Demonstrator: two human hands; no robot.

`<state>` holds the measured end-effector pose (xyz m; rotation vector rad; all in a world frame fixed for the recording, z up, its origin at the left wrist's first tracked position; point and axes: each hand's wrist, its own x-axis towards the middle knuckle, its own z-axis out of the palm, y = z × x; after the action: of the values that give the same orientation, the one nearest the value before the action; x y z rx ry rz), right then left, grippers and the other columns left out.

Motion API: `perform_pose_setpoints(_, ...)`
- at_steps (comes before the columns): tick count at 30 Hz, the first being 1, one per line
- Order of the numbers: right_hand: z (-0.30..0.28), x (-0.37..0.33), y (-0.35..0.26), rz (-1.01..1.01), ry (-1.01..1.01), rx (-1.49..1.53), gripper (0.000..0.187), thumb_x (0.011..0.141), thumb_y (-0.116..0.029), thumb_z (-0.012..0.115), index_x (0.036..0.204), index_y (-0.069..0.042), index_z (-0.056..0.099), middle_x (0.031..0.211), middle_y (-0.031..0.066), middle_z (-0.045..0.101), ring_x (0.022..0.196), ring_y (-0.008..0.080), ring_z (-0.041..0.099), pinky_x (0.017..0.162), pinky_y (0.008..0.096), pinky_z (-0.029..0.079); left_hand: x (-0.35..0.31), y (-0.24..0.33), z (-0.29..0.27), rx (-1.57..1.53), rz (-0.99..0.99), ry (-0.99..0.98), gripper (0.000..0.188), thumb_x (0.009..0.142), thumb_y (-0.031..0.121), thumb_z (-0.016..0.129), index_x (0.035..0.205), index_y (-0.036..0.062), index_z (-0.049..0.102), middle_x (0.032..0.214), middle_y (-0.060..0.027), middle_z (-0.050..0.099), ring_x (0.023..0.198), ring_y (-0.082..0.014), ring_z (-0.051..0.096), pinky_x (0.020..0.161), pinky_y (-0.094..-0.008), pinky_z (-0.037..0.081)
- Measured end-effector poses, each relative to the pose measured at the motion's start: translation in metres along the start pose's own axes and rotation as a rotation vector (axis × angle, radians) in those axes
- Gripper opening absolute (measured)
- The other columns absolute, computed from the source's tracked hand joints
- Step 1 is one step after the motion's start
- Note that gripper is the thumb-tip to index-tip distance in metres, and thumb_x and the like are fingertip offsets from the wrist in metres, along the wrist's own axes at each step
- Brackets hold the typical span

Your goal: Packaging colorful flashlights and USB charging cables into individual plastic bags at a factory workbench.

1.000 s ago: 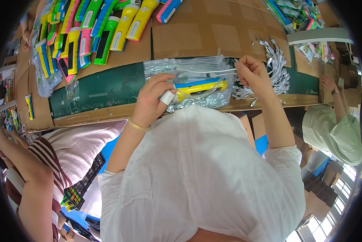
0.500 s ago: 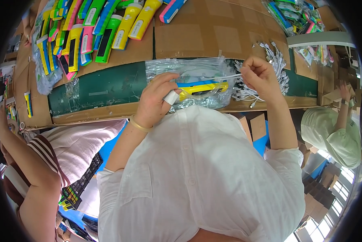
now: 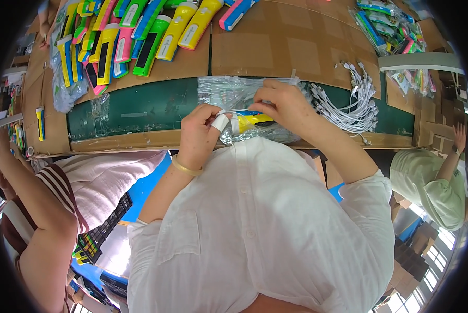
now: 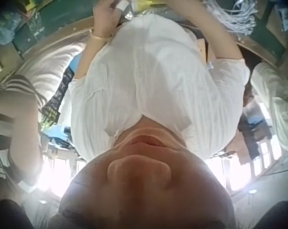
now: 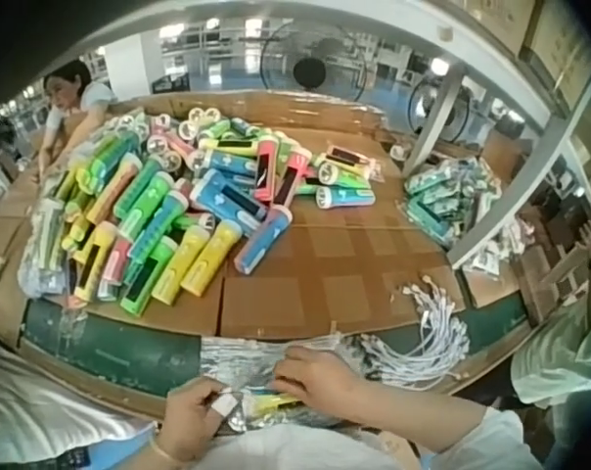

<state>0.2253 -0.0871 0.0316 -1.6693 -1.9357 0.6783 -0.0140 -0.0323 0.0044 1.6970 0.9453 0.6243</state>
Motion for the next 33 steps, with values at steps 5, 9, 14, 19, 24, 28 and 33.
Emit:
perform_pose_setpoints(5,0.002,0.013,-0.02,0.025,-0.089,0.129,0.015,0.084,-0.014,0.079,0.091,-0.003,0.07,0.086,0.0097,0.061,0.074,0.0263,0.062,0.065,0.0361,0.048,0.001,0.007,0.004,-0.048,0.071,0.03,0.012,0.089,0.0,0.069,0.101,-0.003,0.069,0.091,-0.0079,0.067,0.076,-0.0129,0.063,0.071,-0.0263,0.051)
perform_pose_setpoints(9,-0.013,0.015,-0.022,0.259,-0.177,0.354,0.016,0.083,-0.01,0.079,0.097,-0.002,0.074,0.091,0.0092,0.065,0.081,0.0253,0.065,0.071,0.0337,0.052,-0.003,0.01,0.005,-0.166,0.018,0.082,0.011,0.089,-0.004,0.067,0.1,-0.0038,0.068,0.095,-0.0091,0.068,0.084,-0.0145,0.068,0.076,-0.0259,0.054)
perform_pose_setpoints(14,-0.004,0.013,-0.029,-0.043,-0.152,-0.021,0.011,0.089,-0.005,0.075,0.094,0.002,0.068,0.09,0.0045,0.065,0.083,0.0118,0.065,0.073,0.0254,0.053,0.001,0.011,0.011,-0.149,0.162,0.087,0.014,0.087,-0.007,0.067,0.1,-0.0019,0.069,0.096,-0.0102,0.07,0.085,-0.0172,0.069,0.076,-0.028,0.056)
perform_pose_setpoints(19,-0.016,0.018,-0.035,0.326,-0.207,0.754,0.023,0.09,-0.001,0.073,0.109,-0.002,0.062,0.089,-0.0017,0.058,0.084,0.0036,0.057,0.071,0.0203,0.049,0.0,0.012,0.007,-0.235,0.126,0.138,0.019,0.084,-0.009,0.066,0.1,0.0006,0.07,0.097,-0.0112,0.071,0.085,-0.0208,0.069,0.076,-0.03,0.057)
perform_pose_setpoints(24,-0.009,0.02,-0.041,-0.01,-0.089,0.246,0.014,0.09,-0.009,0.074,0.099,-0.001,0.067,0.083,0.0077,0.064,0.074,0.0184,0.063,0.066,0.0299,0.051,0.002,0.01,0.006,-0.092,0.273,0.129,0.017,0.086,-0.01,0.065,0.099,-0.0006,0.069,0.096,-0.0117,0.07,0.08,-0.0181,0.07,0.074,-0.0285,0.057)
perform_pose_setpoints(28,-0.014,0.005,-0.032,-0.078,-0.026,0.101,0.013,0.09,-0.012,0.074,0.095,-0.001,0.068,0.083,0.0117,0.064,0.072,0.0291,0.063,0.064,0.0359,0.051,-0.002,0.008,0.004,-0.257,0.211,0.133,0.014,0.088,-0.009,0.064,0.099,-0.0017,0.068,0.093,-0.0087,0.069,0.078,-0.0153,0.069,0.073,-0.0269,0.057)
perform_pose_setpoints(33,-0.053,-0.036,0.02,0.032,-0.015,-0.061,0.012,0.094,-0.01,0.069,0.1,-0.001,0.065,0.095,0.0141,0.062,0.081,0.0272,0.063,0.068,0.0332,0.051,0.003,-0.007,-0.012,-0.43,-0.12,0.199,0.01,0.093,-0.005,0.064,0.102,-0.004,0.067,0.092,-0.0041,0.067,0.078,-0.0113,0.067,0.072,-0.025,0.056)
